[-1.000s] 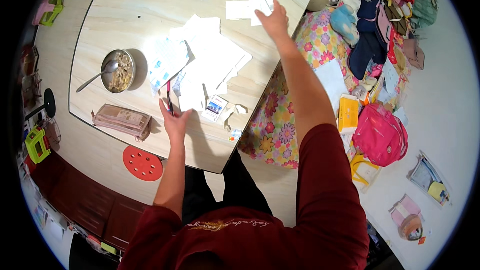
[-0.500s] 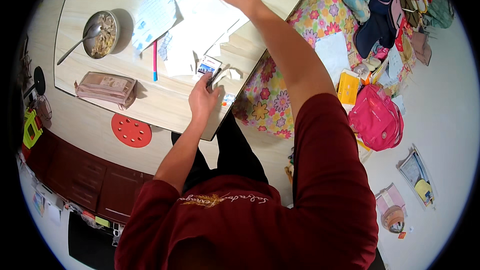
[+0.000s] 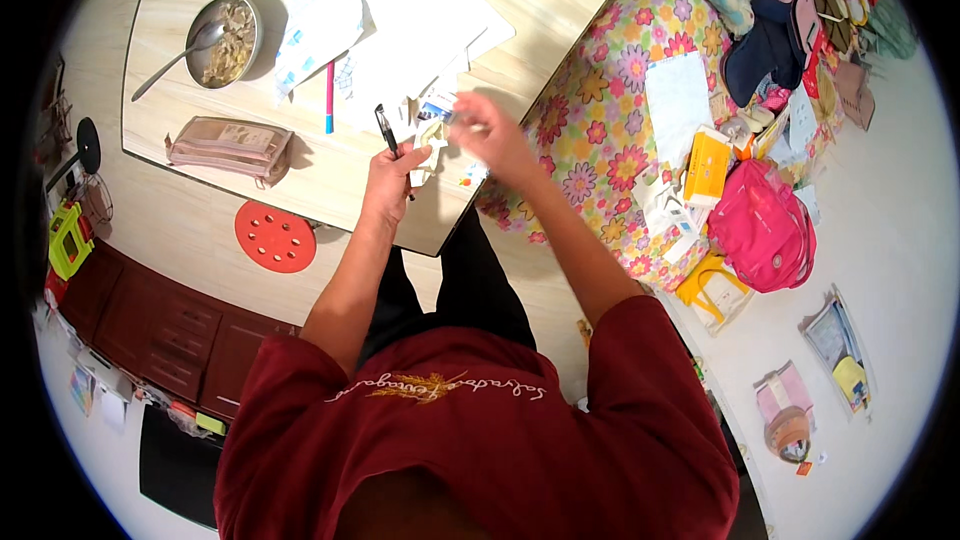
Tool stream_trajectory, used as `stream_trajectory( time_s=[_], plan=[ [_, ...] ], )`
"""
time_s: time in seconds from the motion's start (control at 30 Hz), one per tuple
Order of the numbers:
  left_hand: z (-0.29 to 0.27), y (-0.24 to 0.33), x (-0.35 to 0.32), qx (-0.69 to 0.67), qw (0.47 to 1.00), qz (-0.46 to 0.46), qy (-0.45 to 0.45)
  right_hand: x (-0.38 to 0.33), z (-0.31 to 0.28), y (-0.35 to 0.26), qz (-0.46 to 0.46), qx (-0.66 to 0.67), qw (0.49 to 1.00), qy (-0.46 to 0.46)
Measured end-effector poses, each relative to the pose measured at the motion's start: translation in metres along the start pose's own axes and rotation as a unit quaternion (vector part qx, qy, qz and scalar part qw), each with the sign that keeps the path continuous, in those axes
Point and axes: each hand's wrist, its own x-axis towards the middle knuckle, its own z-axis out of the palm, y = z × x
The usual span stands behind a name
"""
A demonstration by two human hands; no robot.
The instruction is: The person sorts through various papers and cards on a table, discarding several scraps into a trash bin and placing the remaining documents into a pink backpack.
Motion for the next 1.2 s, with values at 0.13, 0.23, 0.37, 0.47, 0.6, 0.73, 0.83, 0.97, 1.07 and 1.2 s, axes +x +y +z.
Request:
stream_trajectory(
  time_s=[0.13, 0.23, 0.37, 0.47, 0.6, 0.73, 0.83, 0.97, 1.07, 1.2],
  plan=[
    [-0.011, 0.001, -0.005, -0.015, 0.998, -0.007, -0.064, -0.016, 0.043, 0.0, 0.059, 0.075, 0.995, 0.018],
    [-0.021, 0.001, -0.011, -0.034, 0.989, 0.02, -0.142, -0.003, 0.061, 0.004, 0.144, 0.182, 0.967, 0.105],
    [-0.044, 0.007, -0.018, -0.032, 0.978, 0.001, -0.204, 0.0, 0.068, 0.003, 0.231, 0.183, 0.953, 0.067],
    [-0.059, 0.01, -0.023, -0.013, 0.974, 0.005, -0.227, 0.001, 0.068, 0.009, 0.217, 0.269, 0.938, 0.015],
    [-0.08, 0.013, -0.029, 0.028, 0.974, -0.005, -0.226, 0.0, 0.08, -0.01, 0.216, 0.271, 0.938, 0.012],
    [-0.072, 0.019, -0.05, 0.085, 0.98, 0.141, -0.107, -0.001, 0.091, -0.012, 0.204, 0.234, 0.951, -0.002],
    [-0.08, 0.011, -0.05, 0.175, 0.951, 0.242, -0.074, -0.008, 0.104, -0.017, 0.203, 0.189, 0.96, 0.027],
    [-0.077, 0.017, -0.067, 0.228, 0.928, 0.292, -0.041, -0.016, 0.12, -0.005, 0.149, 0.116, 0.981, 0.055],
    [-0.082, 0.009, -0.065, 0.218, 0.93, 0.296, -0.005, -0.024, 0.136, -0.007, 0.037, -0.008, 0.996, 0.084],
    [-0.094, 0.012, -0.063, 0.287, 0.854, 0.431, 0.051, -0.028, 0.142, 0.0, -0.056, -0.1, 0.989, 0.089]
  ],
)
